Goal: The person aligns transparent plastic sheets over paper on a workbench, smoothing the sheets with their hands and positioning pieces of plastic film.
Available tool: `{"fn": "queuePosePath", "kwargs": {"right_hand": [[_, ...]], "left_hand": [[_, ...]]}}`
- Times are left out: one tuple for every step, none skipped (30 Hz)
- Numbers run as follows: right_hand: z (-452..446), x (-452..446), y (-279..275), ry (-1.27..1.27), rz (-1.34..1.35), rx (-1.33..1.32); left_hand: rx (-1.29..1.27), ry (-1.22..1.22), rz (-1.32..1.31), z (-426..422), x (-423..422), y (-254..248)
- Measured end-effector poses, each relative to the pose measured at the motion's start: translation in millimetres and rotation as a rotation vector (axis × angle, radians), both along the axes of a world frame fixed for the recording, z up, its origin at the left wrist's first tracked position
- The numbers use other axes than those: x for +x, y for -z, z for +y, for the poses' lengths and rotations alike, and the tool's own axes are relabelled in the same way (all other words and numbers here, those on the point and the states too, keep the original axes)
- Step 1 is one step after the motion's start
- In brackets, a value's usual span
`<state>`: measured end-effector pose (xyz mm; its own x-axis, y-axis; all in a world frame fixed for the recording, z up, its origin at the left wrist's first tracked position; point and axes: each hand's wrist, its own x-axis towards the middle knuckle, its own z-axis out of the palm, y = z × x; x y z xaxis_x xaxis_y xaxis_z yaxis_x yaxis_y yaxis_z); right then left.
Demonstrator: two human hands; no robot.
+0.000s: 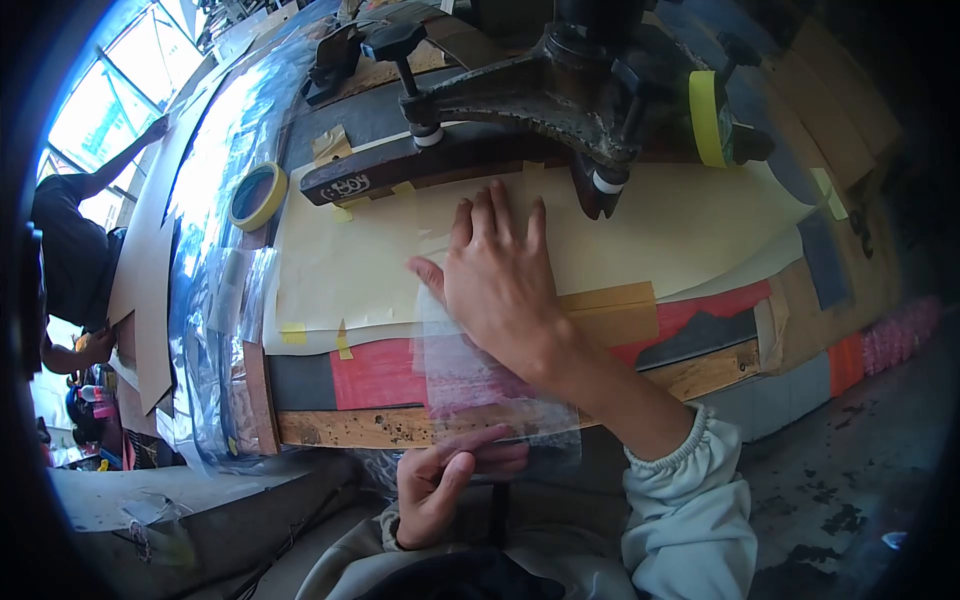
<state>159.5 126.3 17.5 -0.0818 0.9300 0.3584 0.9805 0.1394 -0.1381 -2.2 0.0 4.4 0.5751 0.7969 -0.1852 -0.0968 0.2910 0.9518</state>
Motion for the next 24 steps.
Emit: {"fn": "queuePosePath", "kwargs": {"right_hand": [[-2, -2, 4, 0.007, -0.022, 0.025], [-3, -3, 4, 0.009, -0.005, 0.001], [-5, -3, 3, 0.011, 0.013, -0.024], [-6, -4, 3, 0.014, 0.029, -0.05], [-5, -4, 4, 0.01, 0.028, -0.038], [-5, -4, 6, 0.008, 0.029, -0.028], [-4, -3, 7, 0.007, 0.03, -0.018], [-4, -3, 8, 0.004, 0.038, -0.019], [-3, -2, 8, 0.0, 0.045, -0.019], [-2, -1, 9, -0.005, 0.051, -0.018], [-2, -1, 8, -0.01, 0.065, -0.016], [-1, 0, 8, -0.018, 0.079, -0.013], [0, 1, 8, -0.028, 0.094, -0.01], [0, 1, 9, -0.03, 0.095, 0.009], [1, 1, 10, -0.034, 0.095, 0.028], [2, 2, 10, -0.038, 0.092, 0.048], [2, 2, 7, -0.041, 0.073, 0.056], [1, 2, 1, -0.044, 0.052, 0.065], [-1, 2, -3, -0.045, 0.035, 0.069], [-2, 1, -5, -0.031, 0.049, 0.038], [-4, -1, -6, -0.016, 0.065, 0.005], [-4, -2, -6, -0.001, 0.08, -0.028], [-4, -2, -4, 0.002, 0.042, 0.016], [-3, -2, 1, 0.008, 0.004, 0.057]], "left_hand": [[-0.021, -0.018, -0.031, 0, 2, -1], [-0.044, -0.035, -0.063, -1, 4, -2], [-0.069, -0.051, -0.095, -2, 6, -3], [-0.077, -0.068, -0.109, -4, 8, -2], [-0.085, -0.085, -0.122, -6, 9, 0], [-0.094, -0.101, -0.134, -8, 9, 1], [-0.122, -0.098, -0.185, -9, 8, 3], [-0.148, -0.094, -0.237, -10, 7, 5], [-0.175, -0.09, -0.29, -11, 7, 6], [-0.185, -0.086, -0.295, -10, 7, 5], [-0.194, -0.084, -0.3, -10, 7, 3], [-0.202, -0.084, -0.306, -9, 7, 2], [-0.195, -0.105, -0.326, -10, 7, 3], [-0.187, -0.127, -0.347, -11, 8, 6], [-0.179, -0.149, -0.369, -13, 9, 8], [-0.171, -0.145, -0.358, -12, 9, 8], [-0.163, -0.14, -0.349, -12, 9, 7], [-0.153, -0.135, -0.34, -10, 10, 6], [-0.149, -0.137, -0.336, -10, 10, 6], [-0.145, -0.139, -0.332, -9, 11, 6], [-0.142, -0.14, -0.326, -9, 11, 6], [-0.11, -0.154, -0.303, -8, 12, 6], [-0.081, -0.168, -0.278, -8, 14, 7], [-0.055, -0.18, -0.251, -9, 15, 7]]}}
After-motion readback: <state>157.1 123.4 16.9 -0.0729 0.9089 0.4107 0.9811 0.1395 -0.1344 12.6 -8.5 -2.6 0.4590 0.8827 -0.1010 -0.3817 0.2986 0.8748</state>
